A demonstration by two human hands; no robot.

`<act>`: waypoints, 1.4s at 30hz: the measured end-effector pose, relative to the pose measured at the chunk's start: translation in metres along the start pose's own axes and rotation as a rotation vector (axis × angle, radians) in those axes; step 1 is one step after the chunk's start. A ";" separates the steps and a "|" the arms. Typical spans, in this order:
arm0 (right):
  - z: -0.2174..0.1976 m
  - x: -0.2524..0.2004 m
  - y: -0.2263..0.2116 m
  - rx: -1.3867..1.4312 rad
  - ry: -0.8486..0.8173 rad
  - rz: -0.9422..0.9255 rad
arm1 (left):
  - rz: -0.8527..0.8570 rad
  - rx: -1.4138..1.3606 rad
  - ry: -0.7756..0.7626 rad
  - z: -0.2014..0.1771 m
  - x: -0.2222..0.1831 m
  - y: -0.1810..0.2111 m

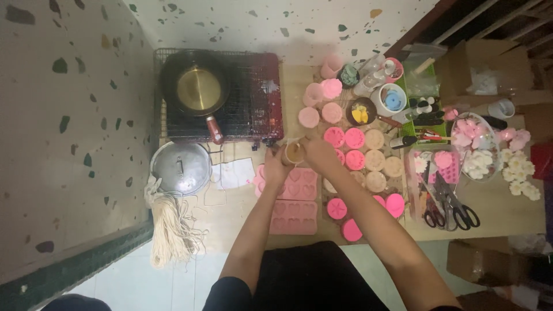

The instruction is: The recorder is crafting decorative pink candles, involving removing items from molds, brushing surfaces, and preparing materials.

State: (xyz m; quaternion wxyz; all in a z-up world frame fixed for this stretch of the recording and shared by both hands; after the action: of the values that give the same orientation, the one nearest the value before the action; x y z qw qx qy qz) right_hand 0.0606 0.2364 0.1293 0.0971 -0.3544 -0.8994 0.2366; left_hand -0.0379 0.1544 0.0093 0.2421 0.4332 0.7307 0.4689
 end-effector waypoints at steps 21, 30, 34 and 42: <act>0.015 -0.002 0.012 0.008 -0.142 0.032 | -0.187 -0.068 -0.066 -0.015 -0.007 0.033; -0.006 0.001 -0.012 -0.027 0.047 -0.181 | -0.167 -0.218 -0.034 -0.014 -0.010 0.033; 0.026 0.004 0.021 -0.168 -0.123 -0.027 | -0.067 -0.105 0.004 -0.023 -0.006 0.042; 0.013 0.003 0.009 -0.232 -0.141 -0.039 | -0.145 -0.026 -0.052 -0.017 -0.006 0.035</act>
State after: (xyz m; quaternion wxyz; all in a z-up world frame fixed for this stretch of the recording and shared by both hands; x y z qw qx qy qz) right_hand 0.0590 0.2393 0.1140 -0.0036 -0.3280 -0.9322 0.1534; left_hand -0.0337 0.1481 0.0478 0.3000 0.3881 0.7475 0.4479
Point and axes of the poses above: each hand's wrist, its own x-axis towards the middle knuckle, its own z-axis out of the palm, y = z × x, the point moved 9 cm from there along x, towards the middle knuckle
